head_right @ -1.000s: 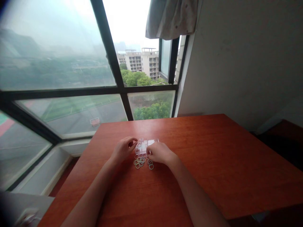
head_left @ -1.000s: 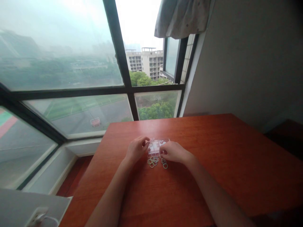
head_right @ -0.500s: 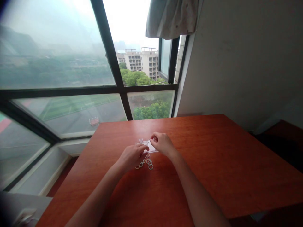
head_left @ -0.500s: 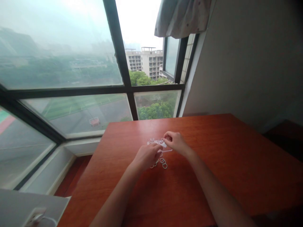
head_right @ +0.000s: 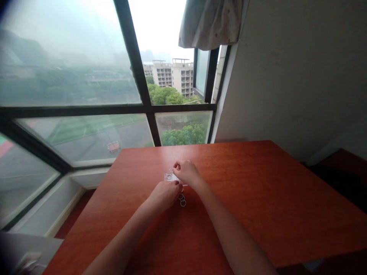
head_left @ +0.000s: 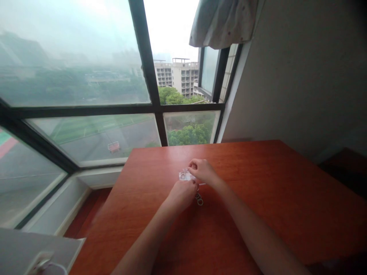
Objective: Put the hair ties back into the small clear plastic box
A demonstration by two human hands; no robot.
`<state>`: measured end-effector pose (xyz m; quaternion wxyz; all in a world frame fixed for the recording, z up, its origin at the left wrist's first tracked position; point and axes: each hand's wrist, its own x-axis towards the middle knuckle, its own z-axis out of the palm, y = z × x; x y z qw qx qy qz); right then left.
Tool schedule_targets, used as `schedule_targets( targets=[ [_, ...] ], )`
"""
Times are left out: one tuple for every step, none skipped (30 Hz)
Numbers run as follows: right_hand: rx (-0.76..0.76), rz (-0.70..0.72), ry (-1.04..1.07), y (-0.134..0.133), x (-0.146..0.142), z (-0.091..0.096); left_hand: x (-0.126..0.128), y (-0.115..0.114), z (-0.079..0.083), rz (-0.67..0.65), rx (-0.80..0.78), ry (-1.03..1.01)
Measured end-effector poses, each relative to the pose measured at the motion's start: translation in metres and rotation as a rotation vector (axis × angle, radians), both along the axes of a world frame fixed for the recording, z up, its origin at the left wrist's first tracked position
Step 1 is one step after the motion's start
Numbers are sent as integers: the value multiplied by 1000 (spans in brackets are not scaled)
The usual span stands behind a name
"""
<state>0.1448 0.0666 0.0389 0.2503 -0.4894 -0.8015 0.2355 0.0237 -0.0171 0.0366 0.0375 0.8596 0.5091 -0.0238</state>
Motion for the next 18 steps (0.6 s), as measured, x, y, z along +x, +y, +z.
schedule_targets(
  targets=[
    [-8,8,-15,1,-5,-2,1,0,1,-2,-3,2],
    [-16,19,-33,2,-9,-4,1,0,1,-6,-8,4],
    [-24,29,-52,3,-13,-6,1,0,2,-9,-13,6],
    [-30,34,-72,4,-16,-8,1,0,2,-11,-16,8],
    [-35,38,-89,5,-18,-10,1,0,2,-12,-17,8],
    [-38,40,-101,5,-19,-11,0,0,2,-11,-15,8],
    [-39,41,-107,6,-20,-12,0,0,2,-11,-14,8],
    [-39,43,-106,5,-19,-13,0,0,2,-11,-15,6],
    [-37,46,-101,5,-18,-13,0,0,2,-11,-16,2],
    [-33,46,-90,5,-16,-13,0,0,2,-8,-19,-7],
    [-27,43,-76,5,-13,-13,-1,0,3,-5,-23,-22],
    [-22,37,-58,5,-9,-13,-1,0,3,-1,-24,-43],
    [-20,30,-36,5,-5,-13,-2,0,4,3,-24,-68],
    [-19,20,-11,5,-1,-13,-3,0,4,7,-19,-94],
    [-22,13,16,5,4,-13,-5,1,5,12,-8,-121],
    [-25,5,40,5,9,-13,-7,2,5,19,7,-146],
    [-24,-5,58,5,13,-13,-10,3,5,30,26,-169],
    [-22,-12,73,5,18,-13,-14,5,5,45,46,-193]
  ],
)
